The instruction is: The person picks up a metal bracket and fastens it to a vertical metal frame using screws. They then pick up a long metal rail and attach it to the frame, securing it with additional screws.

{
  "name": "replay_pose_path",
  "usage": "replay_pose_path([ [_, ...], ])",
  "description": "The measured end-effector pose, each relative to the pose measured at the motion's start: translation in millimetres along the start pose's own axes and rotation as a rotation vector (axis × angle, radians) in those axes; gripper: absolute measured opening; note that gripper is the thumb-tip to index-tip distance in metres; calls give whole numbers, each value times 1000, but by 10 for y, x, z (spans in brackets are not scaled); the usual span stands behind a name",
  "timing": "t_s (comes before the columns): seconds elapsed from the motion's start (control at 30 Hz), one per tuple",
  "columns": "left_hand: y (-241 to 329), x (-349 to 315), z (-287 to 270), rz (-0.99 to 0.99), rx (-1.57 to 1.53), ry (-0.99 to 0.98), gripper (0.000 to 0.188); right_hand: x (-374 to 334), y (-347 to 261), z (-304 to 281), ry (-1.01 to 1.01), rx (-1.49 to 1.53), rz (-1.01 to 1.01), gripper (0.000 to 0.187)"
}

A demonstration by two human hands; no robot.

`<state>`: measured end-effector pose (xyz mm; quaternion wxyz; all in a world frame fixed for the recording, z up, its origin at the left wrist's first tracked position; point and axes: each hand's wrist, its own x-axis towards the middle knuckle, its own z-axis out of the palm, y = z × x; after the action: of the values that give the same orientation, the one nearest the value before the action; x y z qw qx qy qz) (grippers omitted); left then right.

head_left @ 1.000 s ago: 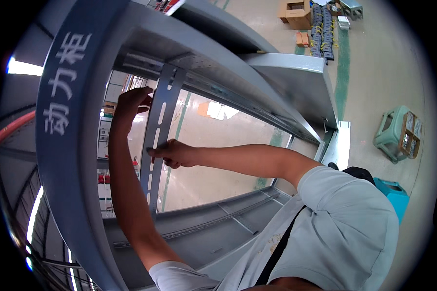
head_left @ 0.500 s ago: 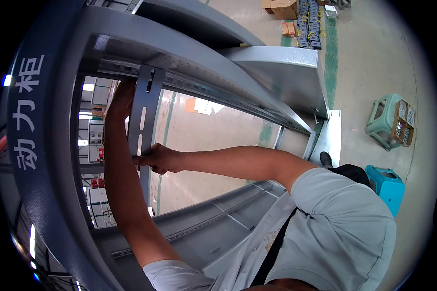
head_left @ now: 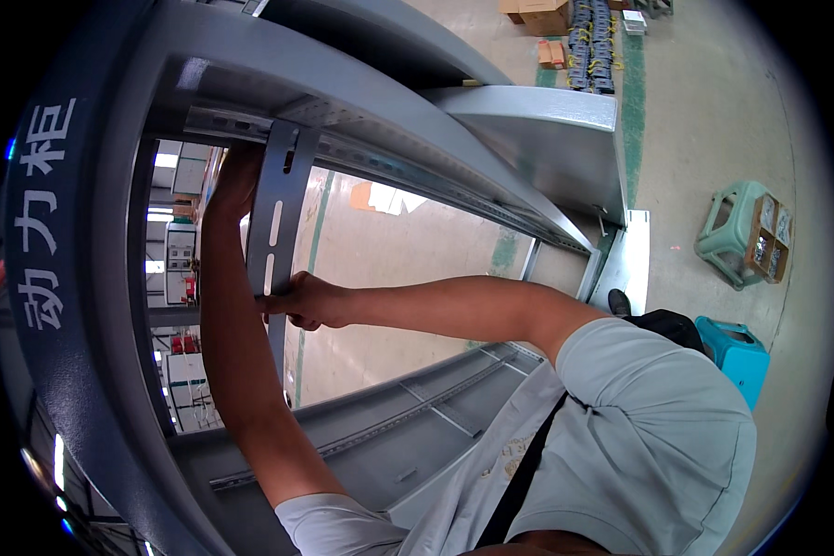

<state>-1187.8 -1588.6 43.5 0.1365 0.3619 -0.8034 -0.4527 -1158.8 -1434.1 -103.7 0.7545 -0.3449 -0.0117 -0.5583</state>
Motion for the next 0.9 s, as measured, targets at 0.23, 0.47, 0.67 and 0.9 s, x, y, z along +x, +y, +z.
replay_pose_path([
  [0.23,-31,9,-107,-6,26,-89,35,-3,9,30,10,-4,20,35],
  [0.47,-66,79,-79,14,82,18,43,32,14,-38,-22,33,-15,33],
  [0.67,40,-18,86,-48,35,71,48,7,-15,-33,-27,43,-6,31],
  [0.9,-74,-38,-147,-137,-61,14,28,29,26,-21,-21,35,-10,32],
])
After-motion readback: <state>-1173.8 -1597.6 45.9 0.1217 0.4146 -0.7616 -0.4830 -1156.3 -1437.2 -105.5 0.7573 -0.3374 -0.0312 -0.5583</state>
